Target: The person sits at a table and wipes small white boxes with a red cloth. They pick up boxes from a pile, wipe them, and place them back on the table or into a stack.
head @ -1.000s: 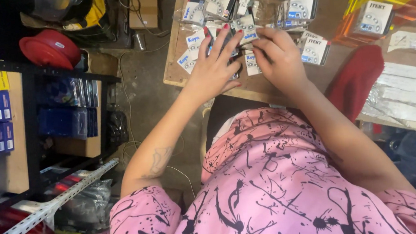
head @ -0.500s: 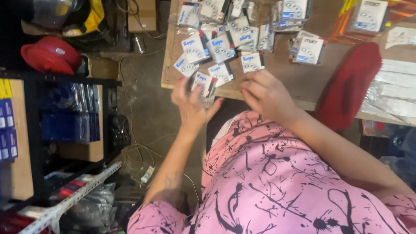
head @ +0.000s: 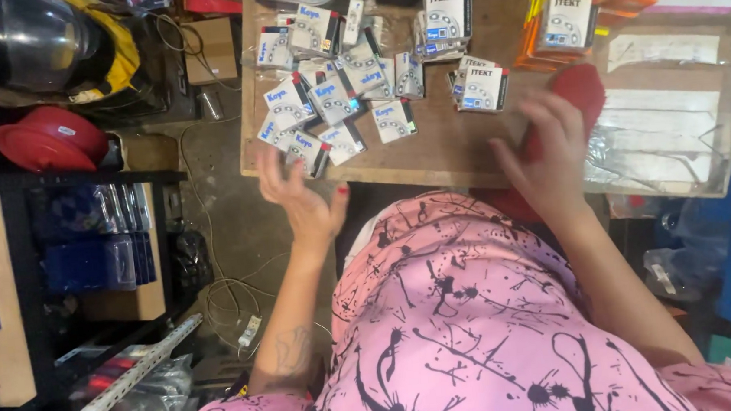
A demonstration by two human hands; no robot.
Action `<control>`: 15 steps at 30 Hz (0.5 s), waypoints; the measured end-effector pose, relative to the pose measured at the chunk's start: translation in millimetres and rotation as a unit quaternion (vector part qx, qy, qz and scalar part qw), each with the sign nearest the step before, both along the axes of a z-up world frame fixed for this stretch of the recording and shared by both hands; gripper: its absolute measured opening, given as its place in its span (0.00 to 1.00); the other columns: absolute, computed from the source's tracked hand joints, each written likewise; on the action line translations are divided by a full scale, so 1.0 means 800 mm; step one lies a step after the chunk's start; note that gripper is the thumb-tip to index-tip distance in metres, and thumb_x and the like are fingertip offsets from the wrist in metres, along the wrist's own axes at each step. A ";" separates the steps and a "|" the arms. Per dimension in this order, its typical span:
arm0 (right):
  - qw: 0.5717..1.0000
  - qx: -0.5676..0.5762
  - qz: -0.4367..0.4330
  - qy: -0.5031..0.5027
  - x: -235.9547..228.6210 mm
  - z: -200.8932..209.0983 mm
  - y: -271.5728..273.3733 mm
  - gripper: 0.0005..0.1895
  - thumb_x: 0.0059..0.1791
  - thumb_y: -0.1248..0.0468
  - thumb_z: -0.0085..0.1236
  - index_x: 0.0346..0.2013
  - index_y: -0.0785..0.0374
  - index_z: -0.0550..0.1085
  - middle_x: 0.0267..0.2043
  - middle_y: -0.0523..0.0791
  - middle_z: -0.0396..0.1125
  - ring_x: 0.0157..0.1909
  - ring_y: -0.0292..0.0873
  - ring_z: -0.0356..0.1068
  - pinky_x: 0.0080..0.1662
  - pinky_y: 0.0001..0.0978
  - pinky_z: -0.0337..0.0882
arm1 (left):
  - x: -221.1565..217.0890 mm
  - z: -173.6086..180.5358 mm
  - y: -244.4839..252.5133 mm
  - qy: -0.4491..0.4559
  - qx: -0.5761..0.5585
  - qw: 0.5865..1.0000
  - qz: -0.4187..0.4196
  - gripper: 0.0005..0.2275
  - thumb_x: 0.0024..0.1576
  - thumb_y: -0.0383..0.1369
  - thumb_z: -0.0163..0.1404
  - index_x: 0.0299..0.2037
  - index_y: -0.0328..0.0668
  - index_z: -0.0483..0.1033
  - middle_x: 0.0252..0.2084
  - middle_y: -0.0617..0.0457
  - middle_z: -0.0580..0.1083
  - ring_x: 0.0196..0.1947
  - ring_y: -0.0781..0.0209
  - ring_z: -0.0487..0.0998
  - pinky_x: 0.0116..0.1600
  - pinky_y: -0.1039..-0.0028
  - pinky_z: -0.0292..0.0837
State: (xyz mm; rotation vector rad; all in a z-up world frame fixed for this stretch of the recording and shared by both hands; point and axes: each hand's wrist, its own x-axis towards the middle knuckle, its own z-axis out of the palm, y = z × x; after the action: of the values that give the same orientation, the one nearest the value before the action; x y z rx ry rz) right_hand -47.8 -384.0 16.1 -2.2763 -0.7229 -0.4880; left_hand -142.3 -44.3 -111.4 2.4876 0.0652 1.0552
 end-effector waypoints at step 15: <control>0.992 -0.046 0.068 0.094 0.038 -0.018 0.028 0.31 0.40 0.73 0.64 0.58 0.73 0.69 0.62 0.60 0.62 0.60 0.63 0.66 0.59 0.47 0.68 | 0.106 0.110 -0.171 0.141 0.053 0.943 -0.299 0.27 0.59 0.37 0.54 0.65 0.33 0.61 0.68 0.32 0.60 0.69 0.34 0.65 0.71 0.47 0.68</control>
State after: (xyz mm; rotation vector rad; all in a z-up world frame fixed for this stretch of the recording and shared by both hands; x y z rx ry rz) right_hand -17.6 -361.9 1.8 -2.3008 -0.8107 -0.1770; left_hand -57.2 -181.2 -23.7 2.4787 -0.6356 0.4564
